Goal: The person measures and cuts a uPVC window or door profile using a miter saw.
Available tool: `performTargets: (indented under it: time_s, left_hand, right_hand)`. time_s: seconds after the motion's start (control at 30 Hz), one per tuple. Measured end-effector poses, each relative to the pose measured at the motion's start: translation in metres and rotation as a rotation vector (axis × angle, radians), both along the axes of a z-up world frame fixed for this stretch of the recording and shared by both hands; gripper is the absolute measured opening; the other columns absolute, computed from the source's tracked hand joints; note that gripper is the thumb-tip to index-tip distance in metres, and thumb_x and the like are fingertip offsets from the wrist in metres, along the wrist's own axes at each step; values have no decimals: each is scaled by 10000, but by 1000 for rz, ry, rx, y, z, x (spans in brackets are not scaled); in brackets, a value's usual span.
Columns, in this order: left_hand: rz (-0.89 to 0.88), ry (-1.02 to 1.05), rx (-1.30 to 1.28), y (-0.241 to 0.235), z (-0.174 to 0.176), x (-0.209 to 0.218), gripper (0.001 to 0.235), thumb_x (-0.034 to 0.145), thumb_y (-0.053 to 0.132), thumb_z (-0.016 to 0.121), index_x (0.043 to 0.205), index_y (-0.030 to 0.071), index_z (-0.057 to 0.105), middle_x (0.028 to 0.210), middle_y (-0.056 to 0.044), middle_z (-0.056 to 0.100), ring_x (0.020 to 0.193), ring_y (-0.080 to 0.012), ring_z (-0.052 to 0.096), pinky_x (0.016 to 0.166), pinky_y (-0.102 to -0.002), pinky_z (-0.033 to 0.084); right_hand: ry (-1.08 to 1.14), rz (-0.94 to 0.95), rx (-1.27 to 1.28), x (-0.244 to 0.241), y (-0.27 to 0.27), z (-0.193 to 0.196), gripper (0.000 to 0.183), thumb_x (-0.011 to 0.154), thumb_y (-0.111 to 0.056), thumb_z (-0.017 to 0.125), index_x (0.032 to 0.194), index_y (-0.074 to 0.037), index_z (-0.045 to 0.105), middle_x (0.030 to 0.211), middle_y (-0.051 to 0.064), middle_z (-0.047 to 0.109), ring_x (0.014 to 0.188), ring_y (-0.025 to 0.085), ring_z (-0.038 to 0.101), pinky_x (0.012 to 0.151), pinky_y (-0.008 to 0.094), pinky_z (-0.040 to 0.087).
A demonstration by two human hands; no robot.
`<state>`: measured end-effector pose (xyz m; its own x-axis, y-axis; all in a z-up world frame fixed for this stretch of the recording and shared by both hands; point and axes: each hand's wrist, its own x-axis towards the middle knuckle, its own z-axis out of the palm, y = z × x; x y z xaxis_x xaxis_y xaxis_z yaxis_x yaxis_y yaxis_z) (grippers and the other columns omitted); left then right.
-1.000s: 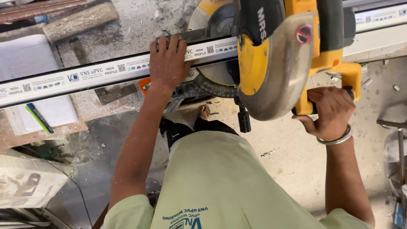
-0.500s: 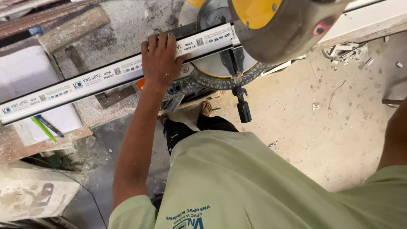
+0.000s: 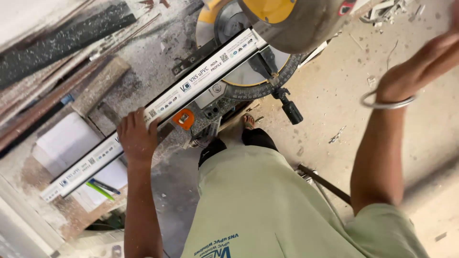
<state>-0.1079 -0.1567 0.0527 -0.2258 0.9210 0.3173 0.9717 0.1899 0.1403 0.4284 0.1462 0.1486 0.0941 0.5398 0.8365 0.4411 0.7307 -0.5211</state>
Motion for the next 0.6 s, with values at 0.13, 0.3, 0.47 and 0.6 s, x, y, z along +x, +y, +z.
performTargets:
  time_s: [0.13,0.3,0.47,0.6]
  left_hand:
    - [-138,-9,-45,-23,-5,-40,456,1018,341,745,1332,33,622,1216,-180,655,1144,-386,601,1013,-518,479]
    - [-261,260,-100,-41,36,-15,517,849,286,771,1299,59,652,1139,-136,659,1097,-326,615,936,-485,474]
    - [-540,263,-182,-43,76,39,509,854,314,784,1274,64,644,1067,-92,646,992,-283,593,878,-451,470]
    - [-972,317,-270,-39,88,132,532,798,313,765,1253,66,643,972,-59,613,942,-253,582,847,-431,461]
  right_hand:
    - [-35,-72,-293,-57,-146,-50,658,1173,-569,397,1293,52,581,1288,184,598,1191,303,630,1067,400,509]
    - [-273,-232,-468,-75,-283,-91,421,1070,-364,587,1254,12,620,1235,180,635,1162,342,601,1011,455,473]
    - [-473,-373,-446,-112,-376,-81,435,889,-264,818,1229,-68,630,1276,133,632,1216,330,575,1103,529,403]
    - [-681,-490,-341,-128,-419,-37,500,858,-320,829,1302,-138,686,1345,62,647,1298,252,573,1182,525,323]
